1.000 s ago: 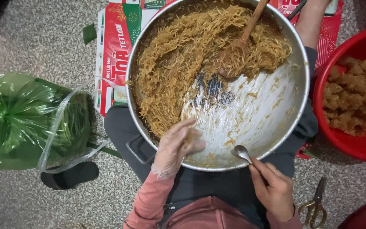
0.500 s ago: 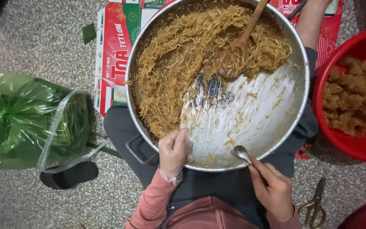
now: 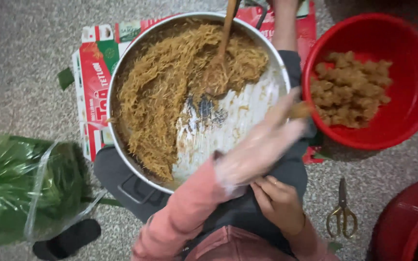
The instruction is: Portioning and shaping a shredded filling mixture into small balls using a spoon and hands.
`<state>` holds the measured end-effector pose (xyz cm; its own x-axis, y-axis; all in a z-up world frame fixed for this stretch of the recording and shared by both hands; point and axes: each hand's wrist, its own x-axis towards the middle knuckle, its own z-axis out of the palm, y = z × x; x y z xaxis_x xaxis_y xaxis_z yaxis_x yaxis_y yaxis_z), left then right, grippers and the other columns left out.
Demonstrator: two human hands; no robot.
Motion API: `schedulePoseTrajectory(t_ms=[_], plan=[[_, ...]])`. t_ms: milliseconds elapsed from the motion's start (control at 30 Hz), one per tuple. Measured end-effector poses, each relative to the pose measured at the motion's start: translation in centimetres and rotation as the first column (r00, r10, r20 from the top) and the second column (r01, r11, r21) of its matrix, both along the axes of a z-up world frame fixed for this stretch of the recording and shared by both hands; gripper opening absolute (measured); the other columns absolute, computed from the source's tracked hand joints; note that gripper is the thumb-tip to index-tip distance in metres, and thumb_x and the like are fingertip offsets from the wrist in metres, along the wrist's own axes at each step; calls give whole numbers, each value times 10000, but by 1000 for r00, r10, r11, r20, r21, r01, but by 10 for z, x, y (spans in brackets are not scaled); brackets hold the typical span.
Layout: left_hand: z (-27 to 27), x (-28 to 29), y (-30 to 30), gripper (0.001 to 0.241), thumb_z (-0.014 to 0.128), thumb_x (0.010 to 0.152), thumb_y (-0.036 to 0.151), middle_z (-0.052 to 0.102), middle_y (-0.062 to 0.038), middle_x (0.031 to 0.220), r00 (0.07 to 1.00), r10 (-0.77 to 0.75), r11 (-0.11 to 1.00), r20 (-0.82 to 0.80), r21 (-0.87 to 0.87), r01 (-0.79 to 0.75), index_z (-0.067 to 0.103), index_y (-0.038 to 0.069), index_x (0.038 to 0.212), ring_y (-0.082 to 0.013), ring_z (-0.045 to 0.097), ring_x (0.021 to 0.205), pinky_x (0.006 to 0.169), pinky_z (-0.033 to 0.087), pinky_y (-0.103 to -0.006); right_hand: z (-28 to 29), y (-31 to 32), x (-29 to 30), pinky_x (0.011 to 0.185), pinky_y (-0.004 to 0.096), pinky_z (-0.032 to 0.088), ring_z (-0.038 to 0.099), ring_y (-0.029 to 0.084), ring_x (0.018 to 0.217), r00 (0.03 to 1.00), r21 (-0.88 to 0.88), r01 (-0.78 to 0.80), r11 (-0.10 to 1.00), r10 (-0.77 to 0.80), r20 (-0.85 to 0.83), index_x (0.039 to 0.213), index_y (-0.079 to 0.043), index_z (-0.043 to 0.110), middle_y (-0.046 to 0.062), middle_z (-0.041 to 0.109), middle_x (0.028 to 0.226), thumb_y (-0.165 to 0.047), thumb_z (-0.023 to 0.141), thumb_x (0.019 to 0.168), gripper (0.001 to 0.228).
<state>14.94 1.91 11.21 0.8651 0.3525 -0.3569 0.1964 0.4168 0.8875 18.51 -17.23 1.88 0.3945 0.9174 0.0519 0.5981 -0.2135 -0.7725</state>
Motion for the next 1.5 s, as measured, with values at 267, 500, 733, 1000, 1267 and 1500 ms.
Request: schedulePoseTrajectory(t_ms=[267,500,733,1000,1267,1500], plan=[[-70,-115,9,492,413,1091,189,456,-187,1510,703,619,661,350,252,-707,328,-13,1531,-316,634,1250,1159,464,-461,9,9,26,462,287,430,512,140,485,990,-45,-131,990,133,53,1181,-52,745,23,635,703,-31,719,846,337],[-163,-199,-25,468,383,1114,270,579,-256,1381,366,881,262,299,336,-905,469,-25,1468,-418,663,1175,1053,522,-539,-33,140,30,752,614,545,708,497,838,721,-494,-585,643,692,47,1004,-56,751,237,754,850,-220,600,962,226],[-180,-188,-29,461,458,1080,160,520,-321,1415,271,797,20,540,425,-905,424,-157,1413,-460,564,1310,1114,480,-593,-63,219,29,944,542,542,709,449,1021,581,-816,-527,237,802,-142,1032,-226,819,137,803,951,-455,603,932,330],[-184,-190,-29,552,474,1037,195,482,-413,1382,253,794,-33,554,454,-890,417,-267,1332,-568,540,1295,1107,484,-615,-85,221,19,802,432,579,751,356,867,556,-920,-367,136,826,-99,942,-193,837,104,787,791,-514,628,936,383],[-167,-182,-28,720,357,1121,445,417,-354,1527,190,836,-6,515,355,-935,330,-176,1484,-505,389,1459,1222,354,-609,-36,197,-29,499,410,586,731,260,635,292,-533,-614,583,794,533,1547,-138,471,117,726,820,-101,548,983,570],[-163,-182,-27,602,294,1143,302,452,-365,1498,214,845,-40,490,457,-889,351,-209,1455,-536,430,1420,1171,410,-640,-43,204,-58,483,411,588,724,245,568,205,-676,-588,444,890,406,1483,-6,506,146,738,738,-38,522,941,544]])
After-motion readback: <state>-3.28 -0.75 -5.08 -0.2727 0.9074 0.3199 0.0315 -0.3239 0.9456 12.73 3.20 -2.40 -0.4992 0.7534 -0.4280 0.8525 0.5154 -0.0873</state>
